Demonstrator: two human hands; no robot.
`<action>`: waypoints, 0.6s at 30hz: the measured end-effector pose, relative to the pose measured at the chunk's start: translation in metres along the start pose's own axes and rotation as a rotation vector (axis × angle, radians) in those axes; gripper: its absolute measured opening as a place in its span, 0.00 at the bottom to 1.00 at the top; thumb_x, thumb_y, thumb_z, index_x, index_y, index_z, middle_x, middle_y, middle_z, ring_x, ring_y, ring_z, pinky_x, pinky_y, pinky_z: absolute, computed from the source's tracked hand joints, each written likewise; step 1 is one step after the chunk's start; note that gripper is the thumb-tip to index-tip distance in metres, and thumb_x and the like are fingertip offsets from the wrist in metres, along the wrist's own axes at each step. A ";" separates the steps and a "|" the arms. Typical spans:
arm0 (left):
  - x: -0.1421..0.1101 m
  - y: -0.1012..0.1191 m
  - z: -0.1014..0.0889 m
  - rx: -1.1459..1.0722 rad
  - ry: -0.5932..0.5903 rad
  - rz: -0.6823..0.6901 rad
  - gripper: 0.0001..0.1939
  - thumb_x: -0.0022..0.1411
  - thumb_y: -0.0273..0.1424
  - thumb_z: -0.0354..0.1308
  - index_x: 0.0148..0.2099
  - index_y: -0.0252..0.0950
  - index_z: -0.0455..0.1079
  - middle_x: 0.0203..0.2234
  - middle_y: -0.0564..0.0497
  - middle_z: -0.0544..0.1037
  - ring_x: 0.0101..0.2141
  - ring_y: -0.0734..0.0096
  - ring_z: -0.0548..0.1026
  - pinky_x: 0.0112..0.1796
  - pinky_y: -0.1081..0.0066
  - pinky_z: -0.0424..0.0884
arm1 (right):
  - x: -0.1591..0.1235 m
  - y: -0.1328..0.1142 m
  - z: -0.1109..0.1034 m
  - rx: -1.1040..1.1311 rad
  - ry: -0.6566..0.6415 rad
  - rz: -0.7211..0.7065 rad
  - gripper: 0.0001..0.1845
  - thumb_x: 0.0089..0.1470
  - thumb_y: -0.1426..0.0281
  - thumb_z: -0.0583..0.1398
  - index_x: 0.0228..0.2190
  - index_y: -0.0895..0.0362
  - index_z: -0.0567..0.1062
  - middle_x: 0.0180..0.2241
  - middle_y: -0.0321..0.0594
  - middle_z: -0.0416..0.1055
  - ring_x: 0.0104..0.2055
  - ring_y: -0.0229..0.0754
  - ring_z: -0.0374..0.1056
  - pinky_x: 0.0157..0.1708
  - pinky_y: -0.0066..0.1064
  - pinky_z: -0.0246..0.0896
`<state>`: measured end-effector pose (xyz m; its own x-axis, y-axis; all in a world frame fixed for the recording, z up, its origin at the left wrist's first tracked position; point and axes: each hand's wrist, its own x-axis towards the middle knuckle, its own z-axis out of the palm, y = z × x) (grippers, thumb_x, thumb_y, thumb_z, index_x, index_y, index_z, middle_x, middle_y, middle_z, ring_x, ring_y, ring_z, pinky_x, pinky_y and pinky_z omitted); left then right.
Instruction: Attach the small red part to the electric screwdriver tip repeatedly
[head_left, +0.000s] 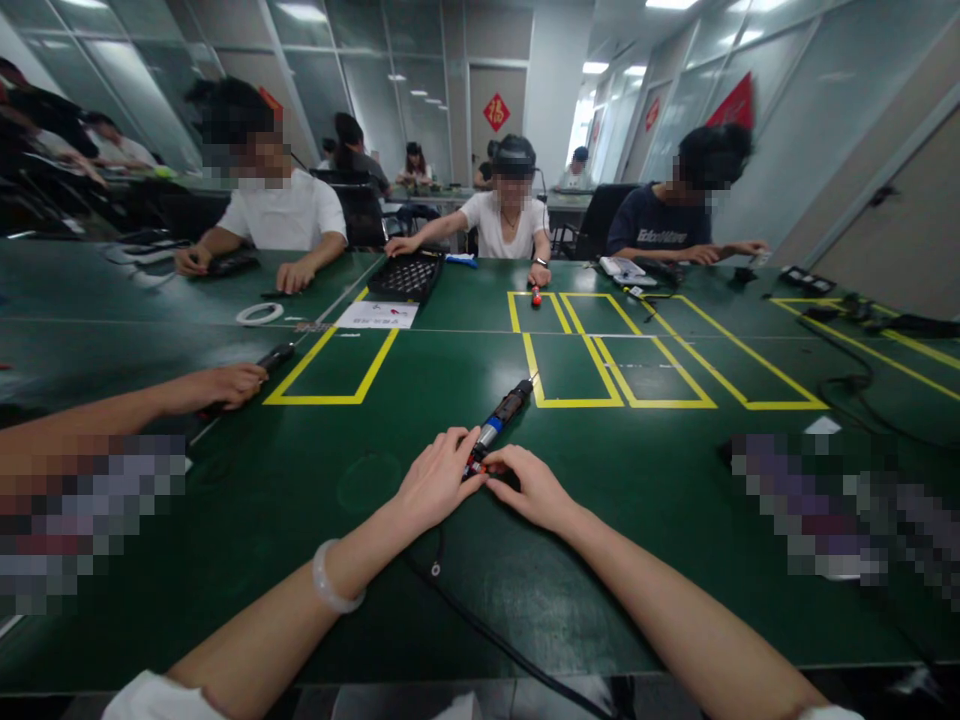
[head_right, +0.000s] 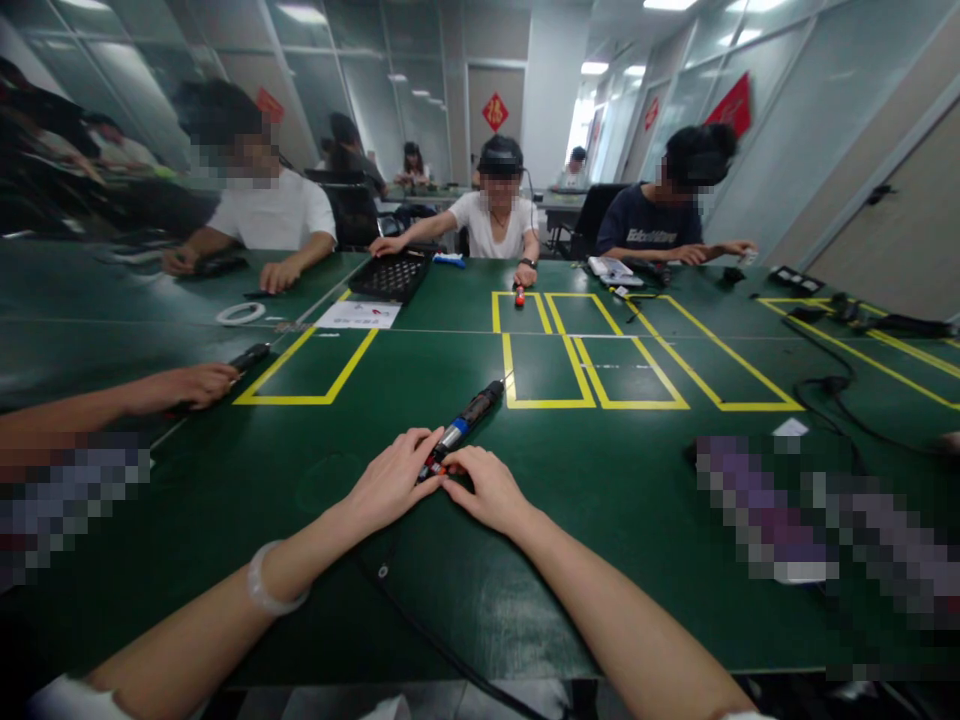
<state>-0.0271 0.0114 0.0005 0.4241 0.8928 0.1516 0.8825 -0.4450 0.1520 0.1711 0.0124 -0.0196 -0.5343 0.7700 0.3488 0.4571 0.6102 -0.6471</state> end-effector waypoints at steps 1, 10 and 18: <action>0.000 -0.002 -0.001 0.012 0.004 -0.002 0.31 0.63 0.42 0.51 0.65 0.41 0.51 0.52 0.42 0.65 0.48 0.58 0.67 0.46 0.63 0.67 | -0.001 0.001 -0.001 -0.001 0.001 0.000 0.10 0.57 0.71 0.59 0.43 0.54 0.70 0.37 0.41 0.70 0.40 0.43 0.66 0.41 0.34 0.60; 0.005 -0.078 -0.020 0.076 -0.060 -0.251 0.33 0.63 0.48 0.47 0.66 0.39 0.51 0.53 0.39 0.63 0.49 0.53 0.67 0.44 0.61 0.68 | -0.003 0.006 -0.009 -0.012 0.002 0.017 0.09 0.58 0.72 0.57 0.42 0.54 0.70 0.40 0.41 0.68 0.42 0.42 0.65 0.43 0.33 0.62; -0.011 -0.199 -0.034 0.093 -0.065 -0.608 0.38 0.62 0.53 0.44 0.66 0.34 0.51 0.56 0.35 0.60 0.54 0.46 0.63 0.50 0.56 0.63 | -0.003 0.005 -0.010 -0.025 -0.010 0.020 0.07 0.58 0.73 0.57 0.40 0.55 0.70 0.41 0.41 0.68 0.45 0.42 0.65 0.45 0.33 0.61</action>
<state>-0.2140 0.0878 0.0023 -0.1512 0.9885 0.0048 0.9830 0.1499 0.1059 0.1817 0.0154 -0.0172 -0.5316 0.7803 0.3293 0.4850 0.5992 -0.6369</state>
